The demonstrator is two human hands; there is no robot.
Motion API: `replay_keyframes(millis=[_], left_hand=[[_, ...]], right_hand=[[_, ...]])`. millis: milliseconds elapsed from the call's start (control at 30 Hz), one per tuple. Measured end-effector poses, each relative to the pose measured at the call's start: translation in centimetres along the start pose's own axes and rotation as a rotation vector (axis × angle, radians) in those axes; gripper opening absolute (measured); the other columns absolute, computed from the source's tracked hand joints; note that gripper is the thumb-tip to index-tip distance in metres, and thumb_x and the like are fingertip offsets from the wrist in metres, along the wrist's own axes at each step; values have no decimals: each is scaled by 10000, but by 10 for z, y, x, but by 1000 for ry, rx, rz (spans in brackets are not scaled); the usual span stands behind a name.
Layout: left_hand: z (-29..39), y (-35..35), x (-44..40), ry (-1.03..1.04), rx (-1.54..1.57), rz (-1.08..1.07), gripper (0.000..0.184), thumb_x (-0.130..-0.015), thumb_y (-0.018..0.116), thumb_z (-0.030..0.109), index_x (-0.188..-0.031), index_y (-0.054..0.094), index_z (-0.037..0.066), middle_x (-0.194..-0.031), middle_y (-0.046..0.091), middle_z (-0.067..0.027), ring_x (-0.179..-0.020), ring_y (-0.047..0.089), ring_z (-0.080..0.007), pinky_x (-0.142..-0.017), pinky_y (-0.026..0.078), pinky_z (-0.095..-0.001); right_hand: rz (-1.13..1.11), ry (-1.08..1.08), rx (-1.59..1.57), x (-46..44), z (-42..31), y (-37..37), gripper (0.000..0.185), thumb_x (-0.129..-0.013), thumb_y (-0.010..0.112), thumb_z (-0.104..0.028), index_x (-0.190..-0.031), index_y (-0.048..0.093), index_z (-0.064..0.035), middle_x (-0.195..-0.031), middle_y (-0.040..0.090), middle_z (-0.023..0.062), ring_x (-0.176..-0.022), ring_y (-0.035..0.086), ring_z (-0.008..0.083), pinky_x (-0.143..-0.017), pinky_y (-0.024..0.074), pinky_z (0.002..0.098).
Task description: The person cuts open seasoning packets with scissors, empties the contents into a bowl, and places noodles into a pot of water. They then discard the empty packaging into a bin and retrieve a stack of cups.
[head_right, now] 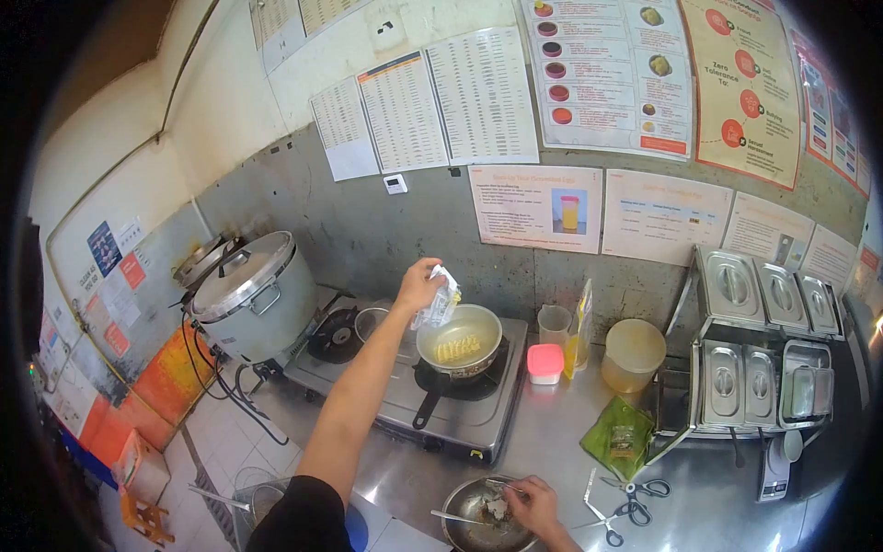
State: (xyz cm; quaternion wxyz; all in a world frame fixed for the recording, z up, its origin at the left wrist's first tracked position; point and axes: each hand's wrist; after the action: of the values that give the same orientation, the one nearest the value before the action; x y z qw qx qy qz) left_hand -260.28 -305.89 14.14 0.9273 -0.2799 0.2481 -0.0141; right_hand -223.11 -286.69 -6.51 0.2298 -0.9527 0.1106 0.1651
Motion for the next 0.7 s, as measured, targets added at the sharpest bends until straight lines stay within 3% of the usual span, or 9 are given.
replay_keyframes(millis=[33, 100, 133, 333, 467, 533, 567, 633, 700], left_hand=[[0, 1, 1, 1, 1, 0, 313, -792, 652, 105, -1074, 573, -2, -958, 653, -174, -803, 634, -226, -718, 496, -318], [3, 4, 4, 132, -169, -76, 424, -776, 646, 78, -1172, 530, -18, -1026, 628, -227, -957, 620, -317, -832, 478, -375], [6, 5, 5, 87, -173, -139, 448, -778, 643, 85, -1197, 518, -13, -1081, 602, -241, -1035, 578, -358, -881, 455, -393], [14, 4, -2, 89, -430, -460, 388, -797, 629, 112, -1152, 528, -8, -1095, 588, -238, -1017, 577, -367, -872, 454, -401], [8, 12, 1, 274, -576, -275, 266, -818, 607, 142, -1009, 543, -31, -938, 617, -233, -924, 603, -369, -782, 472, -423], [31, 6, 6, 26, -493, -286, 214, -842, 575, 144, -975, 516, -14, -901, 608, -231, -896, 602, -384, -760, 467, -446], [32, 6, 5, 26, -492, -286, 214, -842, 575, 144, -975, 516, -14, -901, 608, -231, -896, 602, -384, -760, 467, -446], [28, 4, 2, -69, -514, -375, 325, -814, 578, 96, -1122, 484, 48, -1061, 572, -237, -1020, 547, -398, -878, 437, -445], [21, 4, 1, -42, -461, -346, 327, -796, 581, 83, -1113, 506, 58, -1043, 584, -233, -1006, 556, -391, -872, 442, -441]], right_hand=[[-7, 33, -13, 0, -5, -2, 106, -729, 711, -130, -796, 686, -53, -738, 627, 79, -622, 614, 200, -550, 500, 281], [-13, 66, -26, 0, -7, -3, 102, -730, 709, -129, -796, 684, -55, -737, 626, 77, -619, 611, 199, -546, 495, 278], [-8, 45, -21, 0, -7, -3, 98, -731, 707, -127, -796, 684, -56, -735, 626, 76, -613, 606, 196, -540, 489, 276], [-16, 54, -29, 1, -2, -1, 95, -732, 707, -122, -798, 685, -58, -733, 625, 73, -591, 594, 187, -528, 481, 271], [-9, 63, -37, 1, -9, -4, 98, -732, 709, -125, -802, 687, -60, -734, 626, 72, -582, 596, 184, -526, 480, 273], [-2, 54, -37, 1, -6, -2, 98, -732, 708, -123, -803, 688, -59, -737, 627, 74, -581, 598, 184, -525, 481, 274], [3, 46, -35, 2, -4, -2, 98, -733, 707, -122, -804, 688, -57, -739, 628, 76, -580, 601, 185, -523, 483, 274], [-3, 55, -33, 2, -3, -2, 99, -732, 708, -122, -802, 687, -55, -739, 627, 77, -584, 604, 185, -525, 485, 274], [-10, 65, -33, 4, 0, -1, 101, -732, 709, -122, -800, 686, -52, -738, 627, 79, -587, 606, 185, -527, 487, 274]])
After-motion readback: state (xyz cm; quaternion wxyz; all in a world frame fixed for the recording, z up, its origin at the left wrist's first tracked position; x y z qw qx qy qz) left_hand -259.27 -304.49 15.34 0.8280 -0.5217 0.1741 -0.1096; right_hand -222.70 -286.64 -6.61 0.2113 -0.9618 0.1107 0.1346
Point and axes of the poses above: each hand's wrist, its own x-axis away from the middle knuckle, its own y-axis out of the palm, z = x × y
